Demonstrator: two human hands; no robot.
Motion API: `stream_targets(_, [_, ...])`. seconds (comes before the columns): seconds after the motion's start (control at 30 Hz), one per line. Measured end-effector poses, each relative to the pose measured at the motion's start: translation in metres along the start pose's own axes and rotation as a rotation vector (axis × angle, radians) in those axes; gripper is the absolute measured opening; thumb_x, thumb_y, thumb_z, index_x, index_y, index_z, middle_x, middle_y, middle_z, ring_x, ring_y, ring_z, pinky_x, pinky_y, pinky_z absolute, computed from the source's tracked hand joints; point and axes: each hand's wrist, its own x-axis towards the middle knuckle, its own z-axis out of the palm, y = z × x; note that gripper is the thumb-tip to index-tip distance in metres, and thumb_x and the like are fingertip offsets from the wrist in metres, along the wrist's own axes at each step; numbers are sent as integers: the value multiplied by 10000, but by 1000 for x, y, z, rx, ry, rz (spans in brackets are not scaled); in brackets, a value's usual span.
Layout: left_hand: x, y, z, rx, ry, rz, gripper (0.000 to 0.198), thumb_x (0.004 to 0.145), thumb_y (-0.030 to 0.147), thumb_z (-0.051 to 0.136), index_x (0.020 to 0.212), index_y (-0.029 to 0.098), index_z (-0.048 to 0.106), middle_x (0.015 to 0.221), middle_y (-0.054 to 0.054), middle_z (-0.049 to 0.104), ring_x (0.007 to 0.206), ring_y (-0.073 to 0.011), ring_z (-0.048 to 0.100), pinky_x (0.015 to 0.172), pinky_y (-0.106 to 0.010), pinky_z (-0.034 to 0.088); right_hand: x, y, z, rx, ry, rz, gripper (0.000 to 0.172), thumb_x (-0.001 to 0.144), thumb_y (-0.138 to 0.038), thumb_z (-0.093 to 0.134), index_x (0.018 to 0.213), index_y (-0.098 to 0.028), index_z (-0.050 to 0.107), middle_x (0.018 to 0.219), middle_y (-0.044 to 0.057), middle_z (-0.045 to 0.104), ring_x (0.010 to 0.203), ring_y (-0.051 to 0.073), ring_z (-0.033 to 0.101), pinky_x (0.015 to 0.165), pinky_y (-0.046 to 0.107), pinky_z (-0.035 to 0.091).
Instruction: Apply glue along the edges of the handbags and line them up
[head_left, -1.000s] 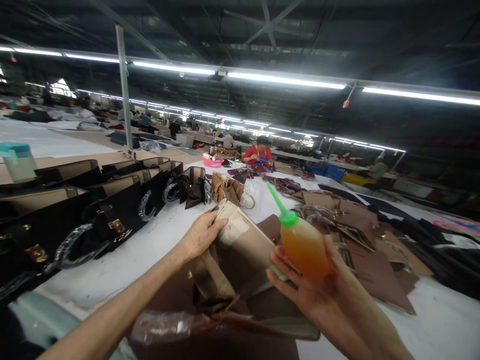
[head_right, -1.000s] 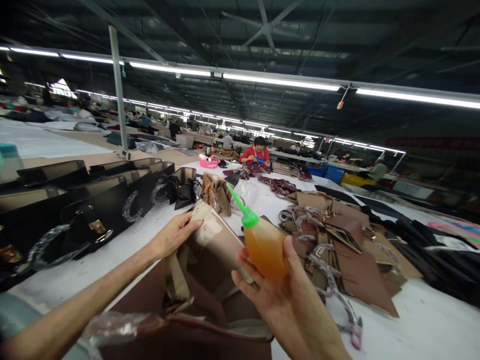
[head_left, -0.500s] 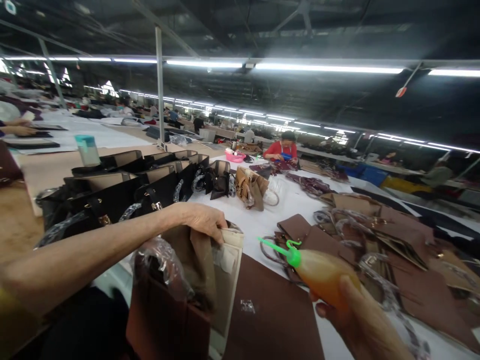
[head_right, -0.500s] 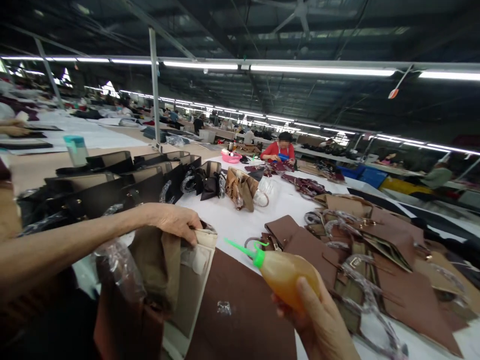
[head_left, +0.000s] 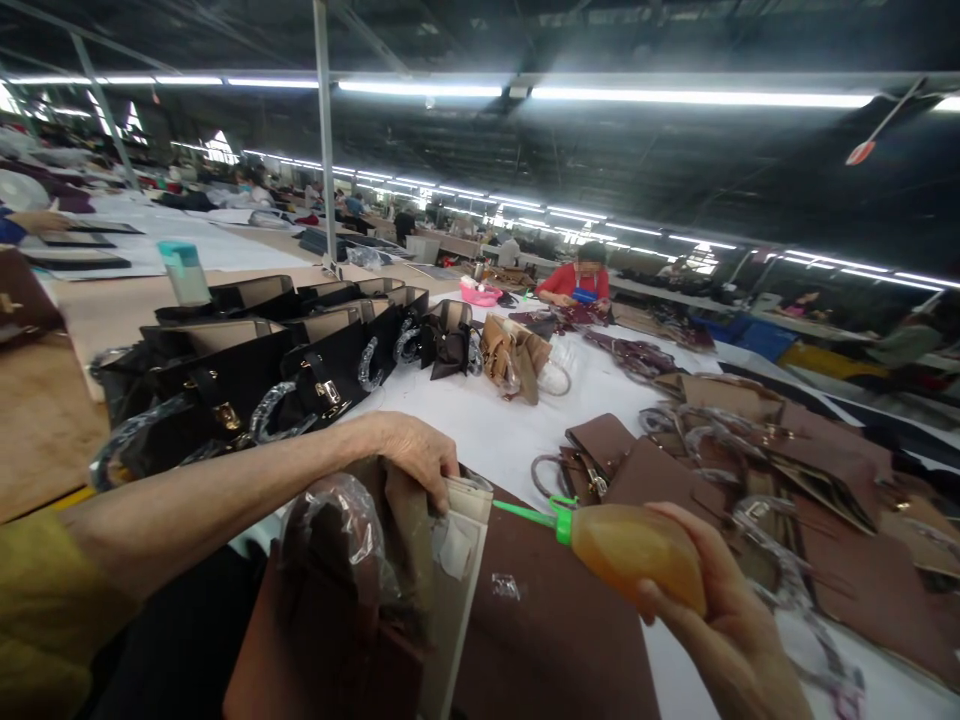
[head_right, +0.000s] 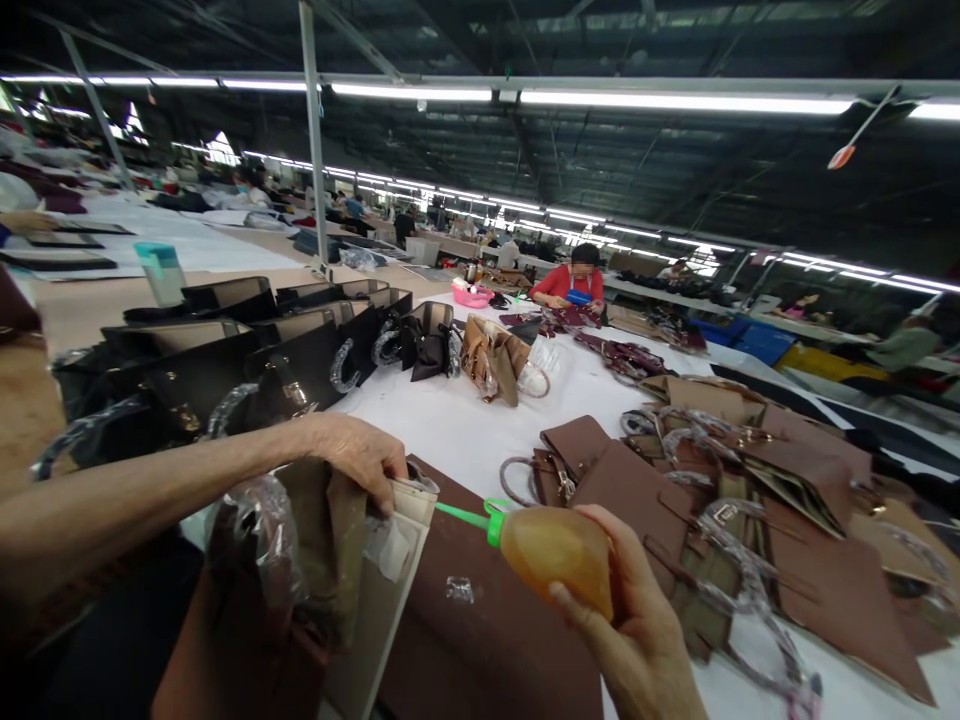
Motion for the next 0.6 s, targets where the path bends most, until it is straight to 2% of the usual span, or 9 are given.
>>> stream_targets(0.1, [-3, 1, 1, -7, -5, -13, 108, 651, 257, 657, 694, 200, 738, 578, 23, 658, 538, -137, 503, 506, -225, 368, -1, -2, 6, 17, -3, -9, 533, 592, -411, 771, 1075, -308, 570, 930, -11, 647, 820, 212, 576, 707, 241, 448])
stream_targets(0.27, [-4, 1, 4, 22, -8, -7, 119, 671, 258, 647, 716, 193, 737, 573, 27, 647, 534, -130, 493, 487, -217, 360, -2, -3, 12, 21, 16, -74, 503, 600, -407, 772, 1056, -307, 585, 948, -19, 643, 827, 202, 570, 740, 223, 434])
stream_targets(0.43, [0, -6, 3, 75, -87, 45, 212, 694, 285, 641, 841, 159, 728, 654, 12, 670, 586, -126, 530, 516, -200, 401, -3, -2, 9, -64, 5, -129, 504, 676, -456, 705, 1116, -265, 551, 979, 6, 627, 849, 206, 568, 763, 234, 436])
stream_targets(0.6, [3, -9, 3, 119, -109, 51, 256, 710, 315, 633, 884, 145, 715, 717, 2, 680, 614, -124, 547, 524, -190, 418, -1, 9, 4, -112, -32, -218, 455, 727, -438, 677, 1138, -307, 531, 1033, -22, 602, 892, 165, 563, 794, 174, 427])
